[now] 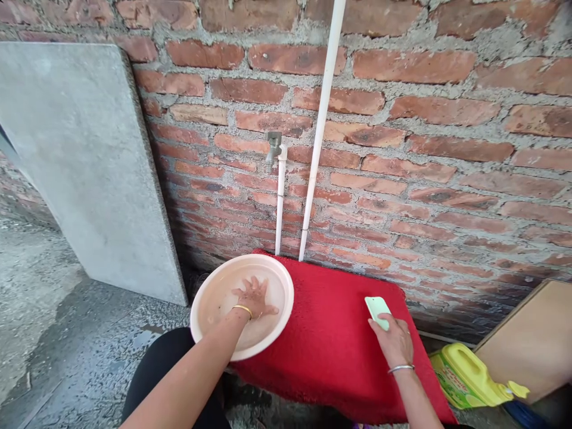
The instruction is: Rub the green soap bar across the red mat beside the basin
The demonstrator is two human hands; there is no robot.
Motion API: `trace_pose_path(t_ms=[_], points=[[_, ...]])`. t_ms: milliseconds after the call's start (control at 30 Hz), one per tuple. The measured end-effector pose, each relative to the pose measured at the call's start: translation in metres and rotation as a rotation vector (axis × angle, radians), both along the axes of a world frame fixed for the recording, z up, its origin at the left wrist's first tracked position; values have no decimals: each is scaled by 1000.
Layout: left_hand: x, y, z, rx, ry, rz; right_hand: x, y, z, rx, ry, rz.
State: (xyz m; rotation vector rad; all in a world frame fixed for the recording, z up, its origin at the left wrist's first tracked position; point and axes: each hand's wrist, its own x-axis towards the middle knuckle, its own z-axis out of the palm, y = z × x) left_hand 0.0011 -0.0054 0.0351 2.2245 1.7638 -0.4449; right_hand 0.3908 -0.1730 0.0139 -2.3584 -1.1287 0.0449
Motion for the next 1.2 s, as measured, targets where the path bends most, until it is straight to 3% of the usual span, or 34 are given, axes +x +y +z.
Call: trace_pose_path(t_ms=[133,267,367,467,600,767,867,933,1033,1133,1200], points=[[0,-2,7,-15,-4,27,-8,-14,-1,85,76,-18],[-2,-4,9,-7,3,52,-68,-5,-2,180,144,154],[-6,-4,7,-6,-14,40,-118,7,-2,121,91,319],[-9,-3,5,-3,-5,35,-139,13,0,32,6,391],[-9,-2,2,27,22,39,-98,4,4,-32,-104,277],[-7,0,-3,39,38,61,3,-30,2,-114,-133,-130],[-8,2,-5,47,40,62,23,-38,-1,-49,-98,-238],[-9,2,-6,53,35,58,7,-33,0,36,-84,-152],[-10,1,-6,72,45,57,-50,-19,2,107,-36,122],[-11,0,-6,84,61,48,-109,-8,1,67,-10,385],[-12,0,-6,70,70,46,-131,-4,0,33,-14,457]])
